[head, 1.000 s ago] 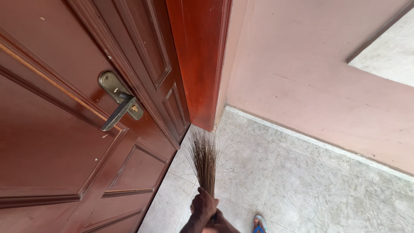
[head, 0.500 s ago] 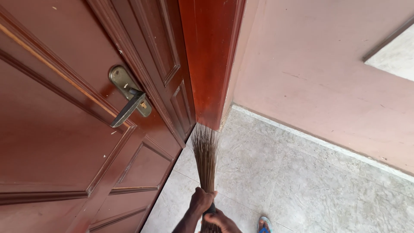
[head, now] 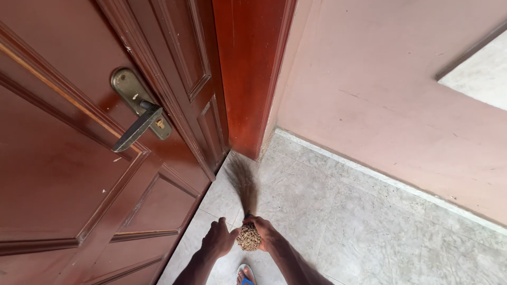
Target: The person is sweeping the tiled floor of a balcony or entryway using a small hand broom.
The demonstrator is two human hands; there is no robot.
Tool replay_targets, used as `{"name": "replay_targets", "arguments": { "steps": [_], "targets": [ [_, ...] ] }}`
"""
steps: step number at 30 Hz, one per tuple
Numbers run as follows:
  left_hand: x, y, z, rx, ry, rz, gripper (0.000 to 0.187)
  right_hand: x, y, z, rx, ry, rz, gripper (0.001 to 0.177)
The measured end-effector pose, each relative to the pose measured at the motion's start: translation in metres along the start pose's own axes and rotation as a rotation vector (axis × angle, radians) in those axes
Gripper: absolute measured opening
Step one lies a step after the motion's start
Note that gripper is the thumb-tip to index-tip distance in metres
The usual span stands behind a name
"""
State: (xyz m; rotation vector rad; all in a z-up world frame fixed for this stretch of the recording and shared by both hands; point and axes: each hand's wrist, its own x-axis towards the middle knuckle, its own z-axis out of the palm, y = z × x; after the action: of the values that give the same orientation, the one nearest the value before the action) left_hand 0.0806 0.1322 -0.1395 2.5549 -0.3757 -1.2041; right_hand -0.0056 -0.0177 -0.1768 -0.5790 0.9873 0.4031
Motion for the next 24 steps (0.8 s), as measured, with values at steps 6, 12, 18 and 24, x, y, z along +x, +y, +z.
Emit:
{"name": "replay_targets", "arguments": {
  "steps": [6,12,18,24],
  "targets": [
    [0.009,-0.03,0.014,0.043,0.113,0.045,0.057,-0.056,0.046,0.041,-0.073,0.276,-0.154,0.041],
    [-0.005,-0.027,-0.009,0.161,0.094,0.012,0.051,-0.033,0.047,0.006,-0.228,0.174,-0.053,0.047],
    [-0.007,-0.023,-0.01,0.213,0.097,0.038,0.052,-0.048,0.056,0.016,-0.246,0.333,-0.124,0.043],
    [-0.015,-0.001,-0.013,0.218,0.069,0.058,0.05,-0.05,0.054,-0.002,-0.349,0.173,-0.087,0.044]
  ]
}}
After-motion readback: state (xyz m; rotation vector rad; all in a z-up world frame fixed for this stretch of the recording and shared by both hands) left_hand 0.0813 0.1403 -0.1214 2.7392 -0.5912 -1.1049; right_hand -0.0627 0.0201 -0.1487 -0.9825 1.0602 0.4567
